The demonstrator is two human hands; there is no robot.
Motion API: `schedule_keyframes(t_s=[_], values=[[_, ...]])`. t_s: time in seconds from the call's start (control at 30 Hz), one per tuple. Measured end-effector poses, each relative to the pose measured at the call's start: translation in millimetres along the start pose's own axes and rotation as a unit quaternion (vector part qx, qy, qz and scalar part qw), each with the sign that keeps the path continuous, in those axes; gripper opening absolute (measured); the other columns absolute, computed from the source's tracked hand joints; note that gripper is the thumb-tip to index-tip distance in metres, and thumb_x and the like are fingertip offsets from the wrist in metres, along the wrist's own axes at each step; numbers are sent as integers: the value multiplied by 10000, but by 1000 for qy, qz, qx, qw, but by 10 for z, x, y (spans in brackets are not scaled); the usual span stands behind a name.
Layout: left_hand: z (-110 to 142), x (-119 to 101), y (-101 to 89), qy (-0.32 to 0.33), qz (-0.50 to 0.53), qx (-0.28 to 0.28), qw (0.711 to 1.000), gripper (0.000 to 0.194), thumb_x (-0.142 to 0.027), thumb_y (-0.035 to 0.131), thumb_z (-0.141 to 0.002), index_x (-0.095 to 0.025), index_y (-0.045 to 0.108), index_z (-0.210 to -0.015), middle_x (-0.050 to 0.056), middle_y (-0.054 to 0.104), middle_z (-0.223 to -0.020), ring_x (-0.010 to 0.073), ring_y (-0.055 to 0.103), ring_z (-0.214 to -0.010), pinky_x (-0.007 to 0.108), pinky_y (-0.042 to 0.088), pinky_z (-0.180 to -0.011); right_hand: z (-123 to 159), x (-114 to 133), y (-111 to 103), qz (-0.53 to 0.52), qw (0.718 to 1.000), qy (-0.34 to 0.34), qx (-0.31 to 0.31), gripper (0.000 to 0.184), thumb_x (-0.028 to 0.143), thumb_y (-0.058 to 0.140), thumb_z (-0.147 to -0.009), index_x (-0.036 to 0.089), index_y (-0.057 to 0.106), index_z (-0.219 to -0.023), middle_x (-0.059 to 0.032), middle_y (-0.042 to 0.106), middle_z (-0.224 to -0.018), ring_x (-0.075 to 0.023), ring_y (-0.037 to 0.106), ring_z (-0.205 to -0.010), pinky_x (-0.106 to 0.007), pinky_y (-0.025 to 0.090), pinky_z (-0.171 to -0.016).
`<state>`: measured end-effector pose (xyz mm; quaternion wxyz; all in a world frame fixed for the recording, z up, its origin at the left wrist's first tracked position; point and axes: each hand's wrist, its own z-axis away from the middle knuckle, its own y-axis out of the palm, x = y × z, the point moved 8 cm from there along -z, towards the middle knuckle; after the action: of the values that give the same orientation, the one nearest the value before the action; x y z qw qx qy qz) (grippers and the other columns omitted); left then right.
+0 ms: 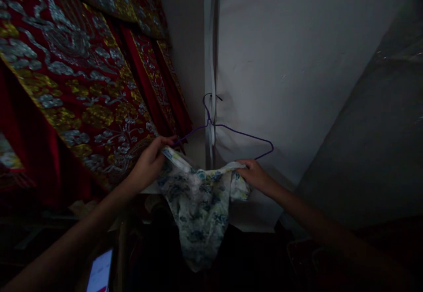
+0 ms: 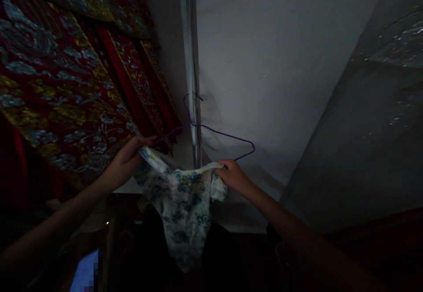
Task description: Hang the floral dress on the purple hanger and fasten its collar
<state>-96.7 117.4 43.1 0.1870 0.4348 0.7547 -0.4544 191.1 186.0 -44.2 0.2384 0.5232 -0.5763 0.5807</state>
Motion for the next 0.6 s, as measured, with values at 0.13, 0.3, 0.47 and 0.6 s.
schedule_keyframes(t_s=[0.13,0.3,0.47,0.6], values=[[-191,74,91,-69,65,38,995,472,-282,523,-827,-135,653,-1255,90,753,-1069,232,680,-904,330,534,-815,201,190,-117,80,994,-78,-18,279,273,595,-698,185,673,-951,1,654,-753,-179,594,-680,-269,442,-624],[-188,128,75,-150,133,46,979,442,-342,617,-763,-135,755,-1127,78,780,-970,210,660,-780,269,493,-667,351,165,-732,185,960,-36,-208,858,270,717,-697,204,387,-1486,10,652,-770,-180,573,-596,-278,422,-576],[-235,213,98,-165,165,46,971,421,-350,662,-734,-145,783,-1082,84,797,-935,240,690,-819,301,525,-706,42,-87,-1126,87,965,-21,-246,1065,281,741,-677,158,220,-1597,-101,688,-1058,-168,604,-628,-291,484,-570],[-252,295,96,-172,212,43,961,383,-349,714,-721,-139,793,-1030,81,802,-918,242,712,-819,294,539,-707,-213,-213,-1203,76,976,23,-202,670,238,770,-626,147,667,-1281,-117,716,-1097,-210,676,-775,-310,535,-671]])
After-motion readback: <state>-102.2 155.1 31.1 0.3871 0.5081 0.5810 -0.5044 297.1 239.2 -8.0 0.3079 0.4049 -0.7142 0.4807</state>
